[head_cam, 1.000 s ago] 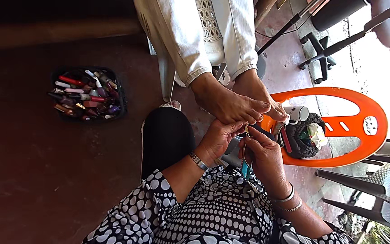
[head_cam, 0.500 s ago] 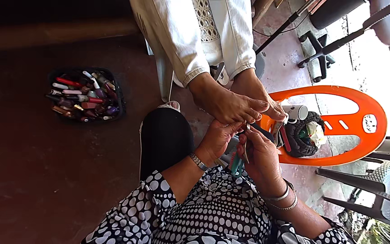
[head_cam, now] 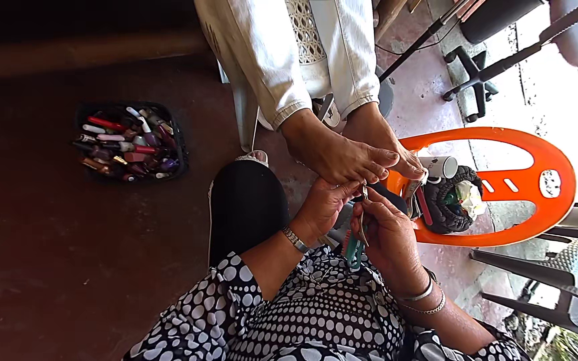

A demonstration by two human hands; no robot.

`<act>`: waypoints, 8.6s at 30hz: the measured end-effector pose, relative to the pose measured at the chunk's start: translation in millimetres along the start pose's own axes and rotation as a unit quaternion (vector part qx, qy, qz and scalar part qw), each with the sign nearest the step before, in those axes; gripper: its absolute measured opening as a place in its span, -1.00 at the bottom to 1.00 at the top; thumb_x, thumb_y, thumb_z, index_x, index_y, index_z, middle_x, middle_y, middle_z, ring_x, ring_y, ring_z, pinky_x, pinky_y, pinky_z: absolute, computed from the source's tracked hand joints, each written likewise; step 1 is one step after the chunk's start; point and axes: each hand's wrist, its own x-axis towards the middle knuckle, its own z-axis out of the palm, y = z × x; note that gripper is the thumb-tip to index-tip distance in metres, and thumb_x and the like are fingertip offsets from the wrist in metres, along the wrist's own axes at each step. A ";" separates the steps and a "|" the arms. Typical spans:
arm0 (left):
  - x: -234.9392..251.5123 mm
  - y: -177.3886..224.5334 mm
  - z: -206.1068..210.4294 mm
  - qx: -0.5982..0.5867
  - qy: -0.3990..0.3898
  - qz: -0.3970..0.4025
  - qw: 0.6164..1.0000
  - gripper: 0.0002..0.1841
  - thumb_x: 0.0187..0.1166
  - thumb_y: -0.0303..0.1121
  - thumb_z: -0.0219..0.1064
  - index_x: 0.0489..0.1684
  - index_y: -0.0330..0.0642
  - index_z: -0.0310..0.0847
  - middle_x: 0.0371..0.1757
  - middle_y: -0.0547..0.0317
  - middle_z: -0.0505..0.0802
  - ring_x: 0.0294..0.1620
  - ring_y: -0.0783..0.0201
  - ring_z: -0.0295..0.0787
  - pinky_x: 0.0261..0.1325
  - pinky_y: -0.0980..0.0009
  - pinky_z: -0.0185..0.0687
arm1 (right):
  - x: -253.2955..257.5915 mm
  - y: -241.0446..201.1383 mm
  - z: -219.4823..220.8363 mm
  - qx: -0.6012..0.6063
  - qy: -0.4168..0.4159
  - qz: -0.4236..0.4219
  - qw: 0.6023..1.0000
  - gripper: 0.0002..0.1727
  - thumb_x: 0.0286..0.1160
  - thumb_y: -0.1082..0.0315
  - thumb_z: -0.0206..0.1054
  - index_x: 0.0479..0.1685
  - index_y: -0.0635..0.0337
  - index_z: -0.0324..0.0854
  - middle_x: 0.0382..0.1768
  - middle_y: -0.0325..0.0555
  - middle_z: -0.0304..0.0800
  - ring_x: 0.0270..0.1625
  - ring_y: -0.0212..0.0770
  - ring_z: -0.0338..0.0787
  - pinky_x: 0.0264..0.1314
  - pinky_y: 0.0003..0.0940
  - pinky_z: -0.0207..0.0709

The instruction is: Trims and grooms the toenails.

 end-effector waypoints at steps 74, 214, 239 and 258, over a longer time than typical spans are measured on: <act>-23.1 18.5 -9.6 -0.158 0.004 -0.103 0.982 -0.79 0.71 -0.65 0.04 -0.01 -0.14 0.52 -0.27 0.15 0.82 -0.28 0.34 0.84 -0.01 0.42 0.81 | 73.2 -134.3 49.3 -0.656 -0.395 0.157 0.624 -0.72 0.69 0.56 0.21 0.20 0.33 0.77 -0.48 -0.16 0.81 -0.67 -0.49 0.60 -0.60 -0.66 0.48; -14.3 3.8 -9.4 -0.031 -0.017 0.001 0.999 -0.72 0.64 -0.71 0.12 0.15 -0.18 0.49 0.00 0.13 0.83 -0.01 0.30 0.84 0.25 0.34 0.74 | 28.9 7.6 -54.0 -0.280 -0.159 -0.122 0.939 -0.66 0.68 0.47 0.11 0.29 0.32 0.67 -0.48 -0.34 0.73 -0.56 -0.55 0.57 -0.47 -0.67 0.48; -15.8 5.9 -9.3 -0.043 -0.014 -0.005 0.999 -0.70 0.63 -0.72 0.10 0.16 -0.15 0.49 0.01 0.14 0.83 0.01 0.30 0.84 0.25 0.34 0.74 | 37.1 -15.5 -67.8 -0.418 -0.242 -0.173 0.858 -0.64 0.66 0.45 0.19 0.34 0.36 0.66 -0.45 -0.38 0.77 -0.51 -0.64 0.60 -0.41 -0.72 0.52; -14.5 5.3 -11.2 -0.041 -0.020 -0.001 0.999 -0.71 0.64 -0.72 0.09 0.14 -0.15 0.48 0.00 0.14 0.83 -0.01 0.30 0.84 0.24 0.35 0.74 | 46.6 -13.8 -66.1 -0.347 -0.258 -0.144 0.890 -0.66 0.62 0.46 0.16 0.24 0.34 0.72 -0.58 -0.44 0.72 -0.61 -0.60 0.61 -0.50 -0.68 0.56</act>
